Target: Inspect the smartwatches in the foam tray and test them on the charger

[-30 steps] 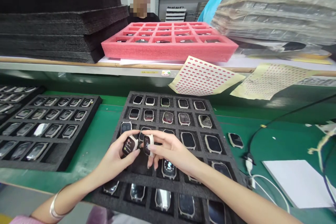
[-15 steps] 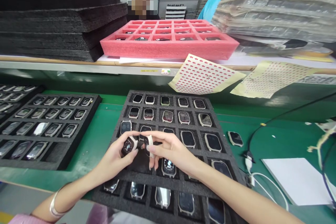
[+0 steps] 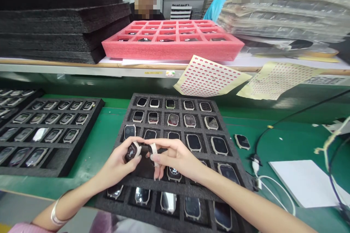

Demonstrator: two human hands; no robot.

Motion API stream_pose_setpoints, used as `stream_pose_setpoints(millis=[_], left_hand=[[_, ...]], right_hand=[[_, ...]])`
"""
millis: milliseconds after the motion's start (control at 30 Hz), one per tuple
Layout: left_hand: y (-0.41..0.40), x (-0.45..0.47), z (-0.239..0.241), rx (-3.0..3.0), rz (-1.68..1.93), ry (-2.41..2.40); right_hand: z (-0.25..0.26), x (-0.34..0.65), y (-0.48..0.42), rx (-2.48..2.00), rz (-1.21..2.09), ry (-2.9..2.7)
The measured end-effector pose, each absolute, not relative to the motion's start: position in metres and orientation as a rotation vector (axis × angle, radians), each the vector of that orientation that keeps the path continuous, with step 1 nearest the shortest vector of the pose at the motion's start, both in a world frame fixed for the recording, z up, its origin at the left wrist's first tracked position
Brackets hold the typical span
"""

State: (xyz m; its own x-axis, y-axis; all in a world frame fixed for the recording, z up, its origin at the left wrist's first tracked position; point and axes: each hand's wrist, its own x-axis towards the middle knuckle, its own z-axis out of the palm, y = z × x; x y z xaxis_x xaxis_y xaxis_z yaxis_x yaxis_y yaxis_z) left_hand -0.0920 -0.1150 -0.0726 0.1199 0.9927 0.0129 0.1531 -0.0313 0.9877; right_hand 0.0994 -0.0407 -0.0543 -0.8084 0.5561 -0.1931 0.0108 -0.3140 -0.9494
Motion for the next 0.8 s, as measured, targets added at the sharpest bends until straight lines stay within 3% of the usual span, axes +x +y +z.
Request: stream_pose_setpoints(millis=[800], left_hand=[[-0.1170, -0.0943, -0.0770, 1.317, 1.086, 1.249]], right_hand=[[-0.0562, 0.1032, -0.0391, -0.683, 2.143, -1.602]])
